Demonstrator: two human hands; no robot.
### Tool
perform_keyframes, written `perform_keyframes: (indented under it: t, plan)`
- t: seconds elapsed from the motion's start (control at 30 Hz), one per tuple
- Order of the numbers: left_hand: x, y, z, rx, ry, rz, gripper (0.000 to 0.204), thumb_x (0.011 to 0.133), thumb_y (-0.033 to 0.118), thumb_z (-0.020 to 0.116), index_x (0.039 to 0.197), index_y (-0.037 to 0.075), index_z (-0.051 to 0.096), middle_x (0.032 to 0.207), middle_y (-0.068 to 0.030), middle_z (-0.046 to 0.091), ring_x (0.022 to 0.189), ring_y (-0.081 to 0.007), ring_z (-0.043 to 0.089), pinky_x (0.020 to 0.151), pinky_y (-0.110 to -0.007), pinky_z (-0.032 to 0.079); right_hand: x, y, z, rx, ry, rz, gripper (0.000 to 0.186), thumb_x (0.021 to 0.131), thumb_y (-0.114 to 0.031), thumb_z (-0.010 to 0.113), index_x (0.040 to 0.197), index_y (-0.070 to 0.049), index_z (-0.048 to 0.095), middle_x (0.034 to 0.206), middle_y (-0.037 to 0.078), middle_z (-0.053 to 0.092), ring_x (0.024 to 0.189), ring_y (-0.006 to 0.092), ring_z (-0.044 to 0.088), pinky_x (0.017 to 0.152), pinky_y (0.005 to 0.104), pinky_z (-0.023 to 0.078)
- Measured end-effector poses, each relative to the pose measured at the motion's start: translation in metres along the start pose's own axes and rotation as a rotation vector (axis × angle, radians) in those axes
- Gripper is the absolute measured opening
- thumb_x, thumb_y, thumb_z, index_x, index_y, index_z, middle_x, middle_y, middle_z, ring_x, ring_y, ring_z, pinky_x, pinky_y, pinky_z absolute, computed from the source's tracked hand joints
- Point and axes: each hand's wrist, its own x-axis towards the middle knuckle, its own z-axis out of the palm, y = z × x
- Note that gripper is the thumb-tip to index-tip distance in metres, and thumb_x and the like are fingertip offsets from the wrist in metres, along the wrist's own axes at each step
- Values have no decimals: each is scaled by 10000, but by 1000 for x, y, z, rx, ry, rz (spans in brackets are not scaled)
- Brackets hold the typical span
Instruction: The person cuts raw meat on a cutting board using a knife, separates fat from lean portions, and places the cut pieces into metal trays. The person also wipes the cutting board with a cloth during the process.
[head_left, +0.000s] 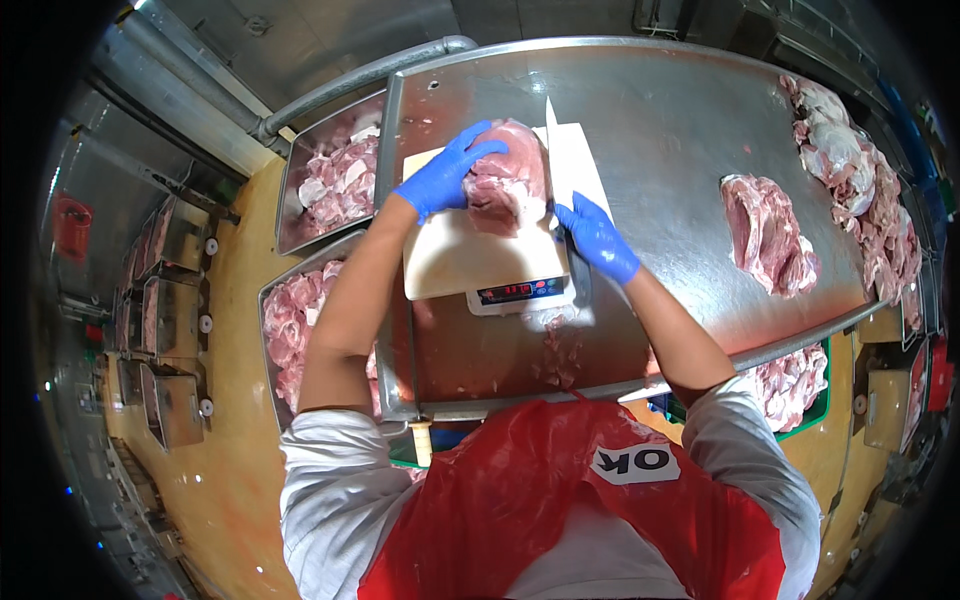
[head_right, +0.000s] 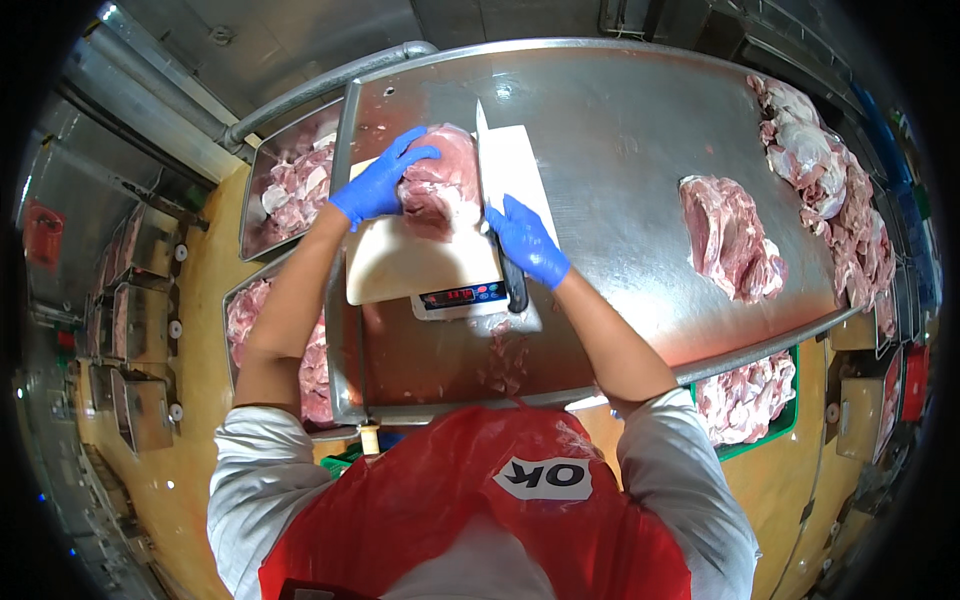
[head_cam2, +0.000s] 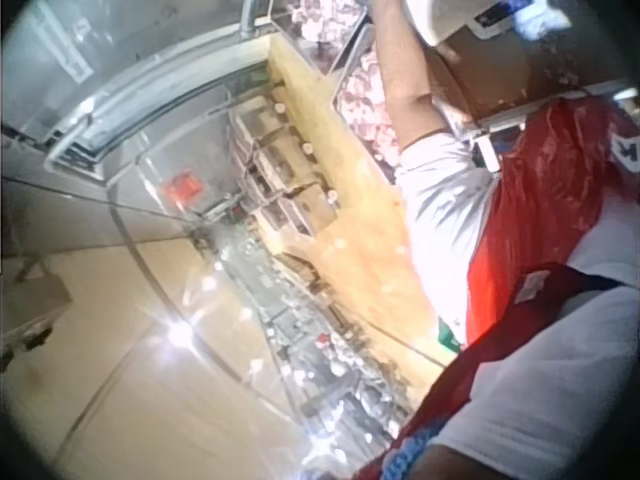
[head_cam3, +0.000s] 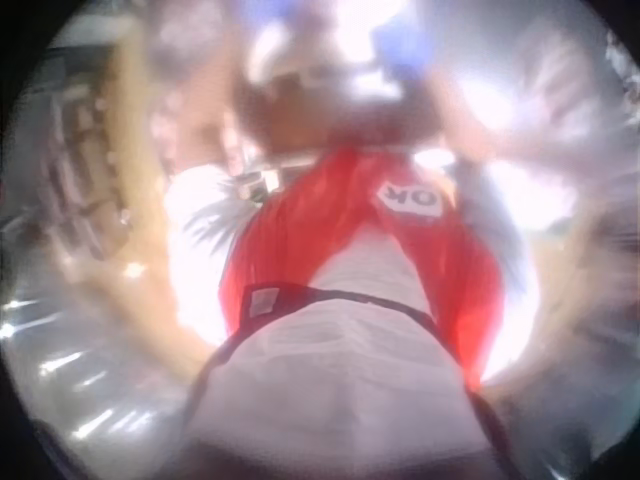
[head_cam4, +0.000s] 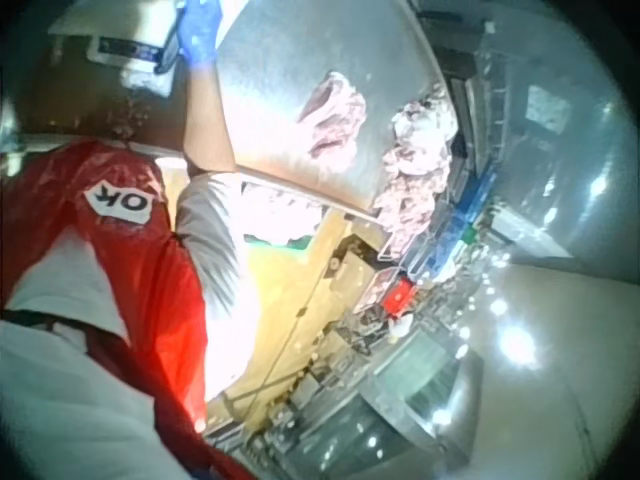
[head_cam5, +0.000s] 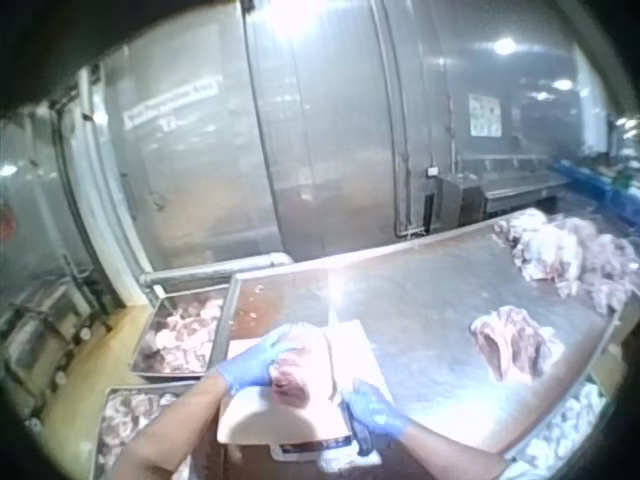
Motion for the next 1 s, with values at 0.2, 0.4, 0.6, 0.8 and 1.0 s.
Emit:
perform_keyframes:
  t: [0.2, 0.4, 0.6, 0.8, 1.0]
  plan:
    - [-5, 17, -19, 87, 13, -2, 502, 726, 114, 687, 1220, 121, 600, 1271, -180, 521, 1172, -352, 523, 1008, -395, 446, -10, -39, 7, -3, 131, 141, 285, 977, -264, 483, 938, 19, 488, 754, 193, 602, 697, 310, 616, 696, 419, 499]
    - [-2, 4, 14, 254, 297, 68, 236, 788, 143, 630, 1002, 45, 620, 930, -168, 587, 873, -358, 586, 801, -414, 494, 70, -47, 17, -423, 87, -62, 312, 966, -261, 459, 971, 44, 527, 853, 277, 620, 799, 412, 610, 726, 471, 487]
    - [-7, 23, 11, 125, 353, 31, 210, 775, 135, 638, 961, 38, 616, 851, -170, 570, 809, -346, 582, 731, -395, 486, 60, -61, 21, -639, -83, -106, 368, 965, -290, 444, 1064, 56, 521, 886, 324, 624, 849, 476, 617, 776, 519, 488]
    - [-29, 19, 9, 126, 437, 225, 171, 783, 138, 645, 914, 35, 609, 879, -144, 602, 786, -329, 618, 736, -394, 504, -6, -53, 24, -506, -292, 54, 313, 984, -281, 443, 1097, 5, 499, 786, 262, 624, 631, 381, 652, 598, 450, 527]
    - [-32, 26, 8, -72, 514, -88, 146, 760, 106, 666, 867, 27, 605, 813, -124, 596, 693, -241, 591, 656, -326, 496, 72, -103, 50, -856, -409, 100, 265, 973, -222, 445, 1094, -7, 543, 780, 241, 631, 625, 355, 653, 603, 447, 528]
